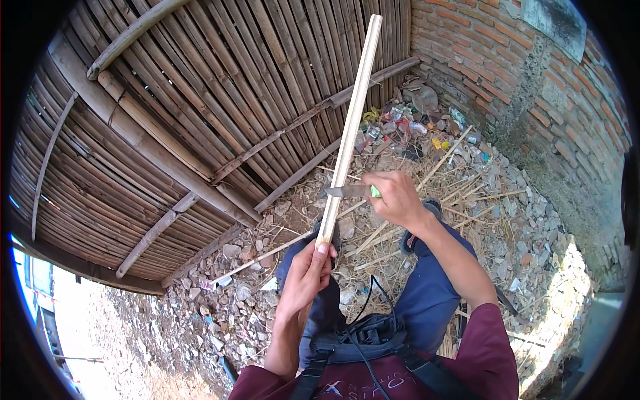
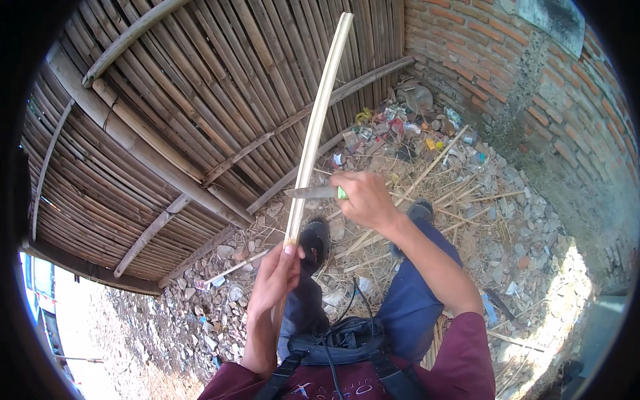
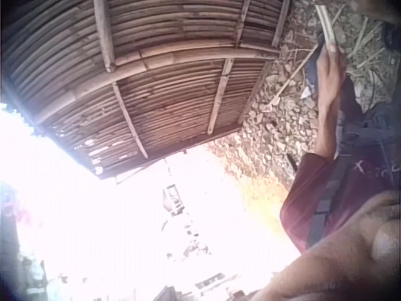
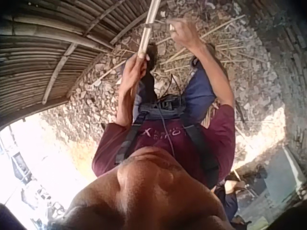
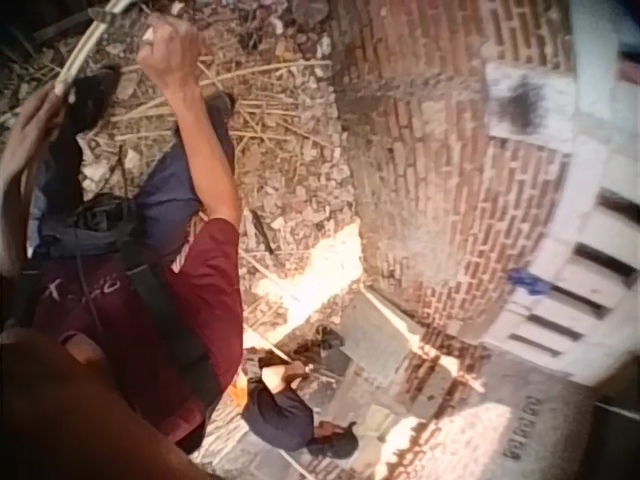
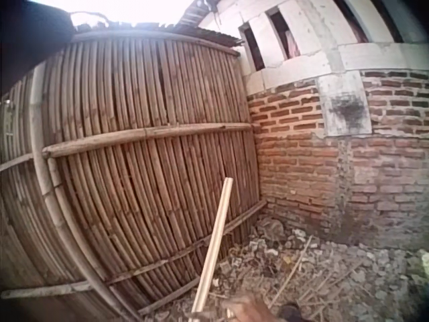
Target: The person shaves thin strips from a length of bamboo using a knife while sitting on the ground.
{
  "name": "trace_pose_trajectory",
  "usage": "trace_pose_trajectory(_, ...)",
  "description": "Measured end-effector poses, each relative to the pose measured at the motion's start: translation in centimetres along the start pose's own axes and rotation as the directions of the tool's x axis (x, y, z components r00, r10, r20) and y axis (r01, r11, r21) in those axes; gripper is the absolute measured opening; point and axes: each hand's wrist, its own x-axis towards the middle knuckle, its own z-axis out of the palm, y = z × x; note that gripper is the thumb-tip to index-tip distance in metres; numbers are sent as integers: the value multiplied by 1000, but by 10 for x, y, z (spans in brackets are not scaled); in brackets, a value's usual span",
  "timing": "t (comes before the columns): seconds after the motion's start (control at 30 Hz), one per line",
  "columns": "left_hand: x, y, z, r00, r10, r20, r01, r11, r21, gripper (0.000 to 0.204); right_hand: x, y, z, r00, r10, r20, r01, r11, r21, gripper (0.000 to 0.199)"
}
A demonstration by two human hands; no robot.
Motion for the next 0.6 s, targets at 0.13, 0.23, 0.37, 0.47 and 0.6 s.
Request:
trace_pose_trajectory(0.13, 5, 9, 11, 1000, 18, 16, -19, 1000, 22, 36, -7, -19, 16, 996, -78, -35, 77, 996, -35, 24)
trace_pose_trajectory(0.23, 7, 10, 14, 999, 47, -23, -47, 998, 30, 37, -9, -25, 22, 994, -104, -12, 103, 992, -67, 25)
trace_pose_trajectory(0.37, 10, 13, 15, 999, 28, -38, -28, 1000, -6, 37, -15, -28, 28, 990, -143, 11, 144, 987, -78, 25)
trace_pose_trajectory(0.47, 10, 13, 16, 1000, -1, -15, 1, 999, -37, 38, -15, -29, 30, 990, -138, -4, 138, 988, -68, 24)
trace_pose_trajectory(0.6, 3, 12, 20, 998, 34, -44, -34, 999, 5, 40, -10, -27, 27, 994, -77, -74, 71, 995, -74, 22)
